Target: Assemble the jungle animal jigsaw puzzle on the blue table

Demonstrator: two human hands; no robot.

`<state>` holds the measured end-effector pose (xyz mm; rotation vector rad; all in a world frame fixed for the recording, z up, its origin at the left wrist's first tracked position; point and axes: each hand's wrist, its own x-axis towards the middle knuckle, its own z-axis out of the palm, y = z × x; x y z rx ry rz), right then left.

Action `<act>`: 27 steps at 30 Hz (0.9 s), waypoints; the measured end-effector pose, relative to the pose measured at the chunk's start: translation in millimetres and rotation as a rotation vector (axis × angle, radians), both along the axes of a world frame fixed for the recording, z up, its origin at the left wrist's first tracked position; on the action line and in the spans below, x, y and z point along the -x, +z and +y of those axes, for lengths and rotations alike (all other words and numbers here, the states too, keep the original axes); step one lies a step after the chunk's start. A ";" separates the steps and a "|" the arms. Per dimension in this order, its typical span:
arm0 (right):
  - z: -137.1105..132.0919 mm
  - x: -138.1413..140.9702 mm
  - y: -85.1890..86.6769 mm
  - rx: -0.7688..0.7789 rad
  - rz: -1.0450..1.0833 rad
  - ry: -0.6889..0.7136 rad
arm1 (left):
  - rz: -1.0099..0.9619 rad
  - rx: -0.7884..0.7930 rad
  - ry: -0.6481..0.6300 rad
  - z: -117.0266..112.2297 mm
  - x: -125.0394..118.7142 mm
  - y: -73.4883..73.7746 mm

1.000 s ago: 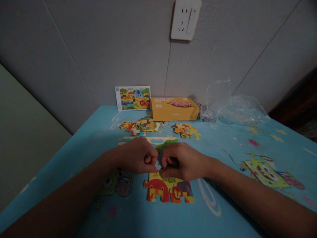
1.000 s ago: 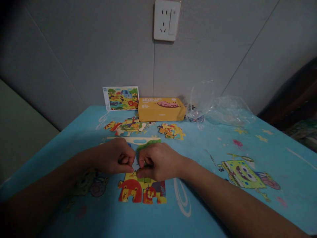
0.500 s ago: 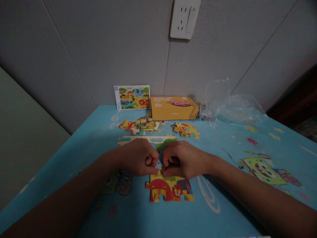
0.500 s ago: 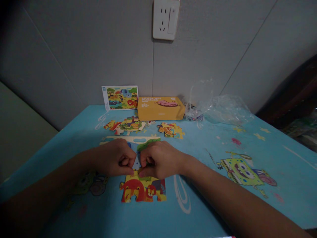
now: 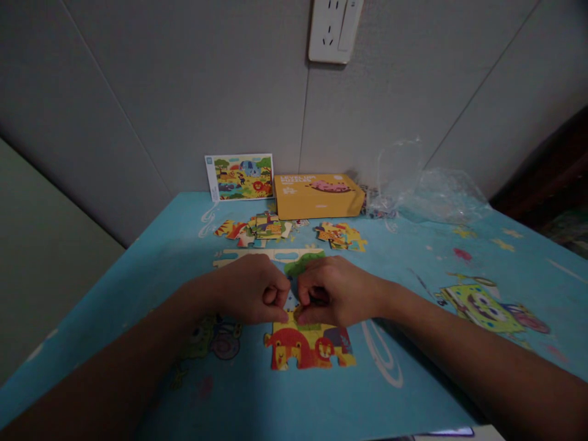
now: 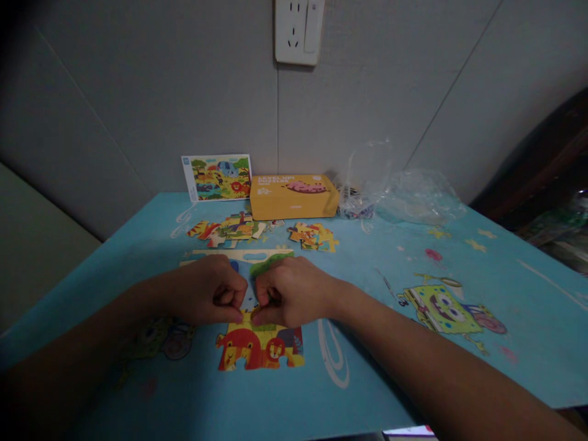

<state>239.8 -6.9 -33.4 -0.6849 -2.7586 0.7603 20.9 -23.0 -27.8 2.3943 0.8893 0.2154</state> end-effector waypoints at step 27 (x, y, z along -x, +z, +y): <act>17.5 -11.0 -2.2 -0.052 0.180 -0.371 | 0.045 -0.411 0.162 15.7 3.7 -12.2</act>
